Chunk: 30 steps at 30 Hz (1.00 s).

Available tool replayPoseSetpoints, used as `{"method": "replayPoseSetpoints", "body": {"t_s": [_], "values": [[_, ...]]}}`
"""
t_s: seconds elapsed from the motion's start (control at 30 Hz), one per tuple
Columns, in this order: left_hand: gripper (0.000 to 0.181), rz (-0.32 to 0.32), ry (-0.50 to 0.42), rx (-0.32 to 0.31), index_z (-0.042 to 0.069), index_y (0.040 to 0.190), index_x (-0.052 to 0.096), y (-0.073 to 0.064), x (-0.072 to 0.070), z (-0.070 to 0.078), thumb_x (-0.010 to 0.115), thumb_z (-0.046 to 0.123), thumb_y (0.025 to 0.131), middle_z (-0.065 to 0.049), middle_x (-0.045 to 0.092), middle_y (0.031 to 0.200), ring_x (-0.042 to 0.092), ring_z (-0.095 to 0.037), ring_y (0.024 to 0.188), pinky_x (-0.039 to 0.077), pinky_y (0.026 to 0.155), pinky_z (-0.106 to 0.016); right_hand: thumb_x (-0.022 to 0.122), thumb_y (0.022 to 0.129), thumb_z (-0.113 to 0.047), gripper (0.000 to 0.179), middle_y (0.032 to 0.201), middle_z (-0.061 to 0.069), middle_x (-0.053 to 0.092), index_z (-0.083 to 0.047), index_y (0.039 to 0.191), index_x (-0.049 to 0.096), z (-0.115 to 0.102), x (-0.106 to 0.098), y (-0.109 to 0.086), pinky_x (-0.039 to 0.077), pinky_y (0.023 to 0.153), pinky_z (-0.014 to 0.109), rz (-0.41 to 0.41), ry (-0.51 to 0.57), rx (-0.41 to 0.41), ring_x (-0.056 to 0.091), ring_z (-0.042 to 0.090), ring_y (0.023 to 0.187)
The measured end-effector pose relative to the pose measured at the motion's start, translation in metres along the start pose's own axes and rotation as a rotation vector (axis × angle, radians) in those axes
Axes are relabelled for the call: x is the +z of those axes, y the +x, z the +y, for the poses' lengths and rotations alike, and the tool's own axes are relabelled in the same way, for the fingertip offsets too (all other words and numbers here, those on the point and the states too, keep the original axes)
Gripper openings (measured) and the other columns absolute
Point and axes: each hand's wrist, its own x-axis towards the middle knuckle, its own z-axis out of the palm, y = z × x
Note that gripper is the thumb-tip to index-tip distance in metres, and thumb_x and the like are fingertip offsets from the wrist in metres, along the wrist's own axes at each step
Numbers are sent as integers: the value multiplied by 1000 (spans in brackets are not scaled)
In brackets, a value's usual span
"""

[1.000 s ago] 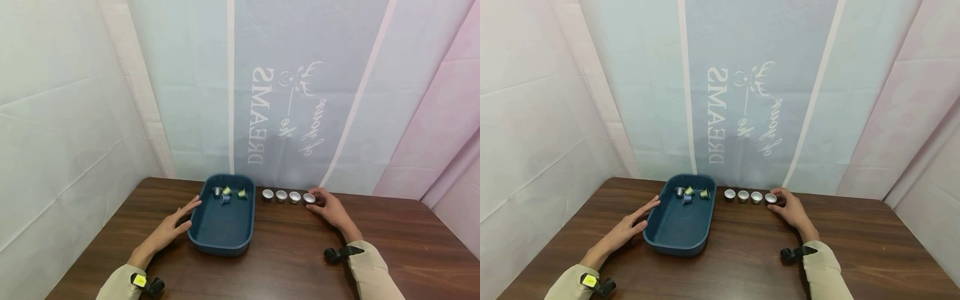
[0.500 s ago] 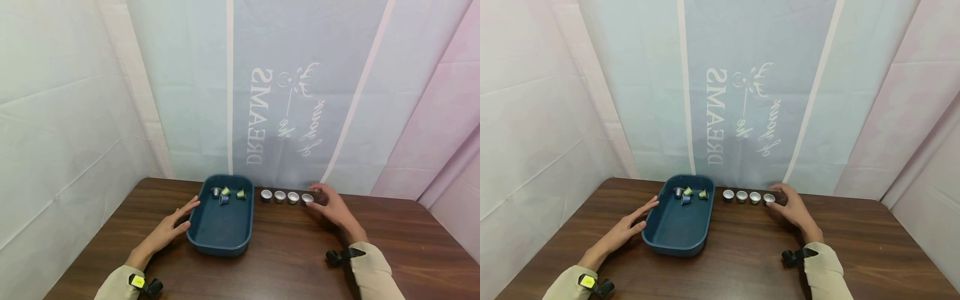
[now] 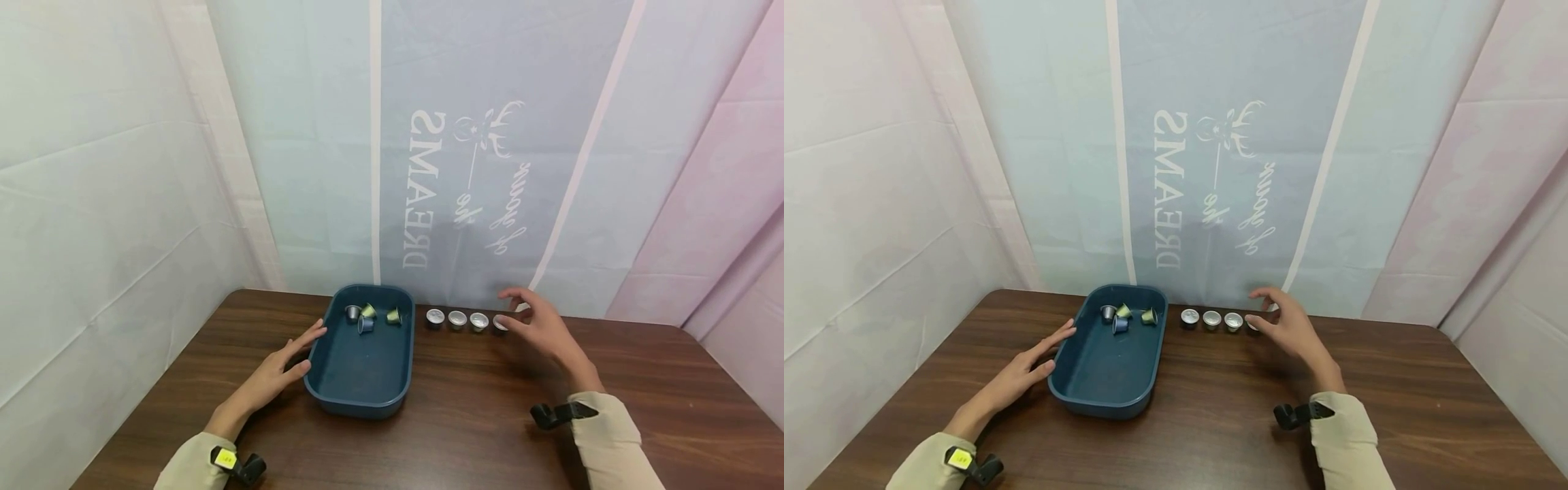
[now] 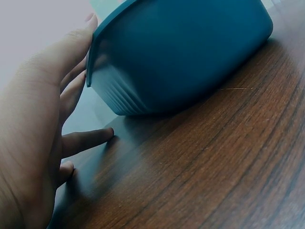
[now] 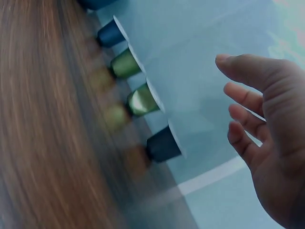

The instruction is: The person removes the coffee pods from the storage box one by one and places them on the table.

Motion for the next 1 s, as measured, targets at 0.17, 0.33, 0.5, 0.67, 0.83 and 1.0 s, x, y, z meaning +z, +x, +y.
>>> {"method": "replayPoseSetpoints", "body": {"t_s": [0.17, 0.33, 0.5, 0.67, 0.83, 1.0], "values": [[56, -4, 21, -3, 17, 151, 32, 0, 0, -1, 50, 8, 99, -2, 19, 158, 33, -29, 137, 3, 102, -74, 74, 83, 0, 37, 88, 15, 59, -3, 116, 59, -29, 1, 6, 50, 62, 25, -12, 113, -84, 55, 22, 77], [55, -5, 22, -2, 17, 151, 31, 0, 0, 0, 49, 10, 100, 0, 18, 158, 28, -23, 140, 2, 102, -73, 72, 81, 7, 38, 83, 17, 60, 8, 115, 57, -62, 7, 10, 51, 61, 28, -52, 194, -118, 57, 24, 72], [55, 0, 20, 3, 17, 151, 31, -1, 1, -1, 49, 8, 99, -2, 19, 158, 28, -22, 140, 2, 102, -73, 73, 80, 7, 37, 81, 15, 58, 6, 114, 57, -78, 23, 18, 53, 63, 32, -125, 219, -167, 58, 23, 72], [55, 4, 15, 5, 15, 151, 31, -2, 1, -1, 49, 9, 99, -3, 19, 158, 29, -24, 139, 3, 101, -74, 74, 80, 4, 38, 88, 12, 59, 2, 115, 58, -97, 34, 29, 53, 64, 35, -174, 206, -223, 57, 23, 73], [54, -7, 13, -1, 16, 151, 31, -1, 1, -2, 49, 11, 100, -1, 18, 158, 28, -21, 140, 3, 101, -74, 73, 81, 5, 35, 84, 16, 59, 1, 112, 59, -107, 44, 39, 51, 57, 33, -194, 205, -259, 57, 25, 68], [55, -5, 7, 3, 17, 151, 31, -2, 1, -2, 49, 10, 100, -1, 19, 158, 32, -25, 138, 3, 101, -74, 74, 84, -5, 34, 87, 11, 61, -2, 114, 59, -98, 62, 53, 53, 63, 33, -237, 185, -274, 58, 19, 71]]}}
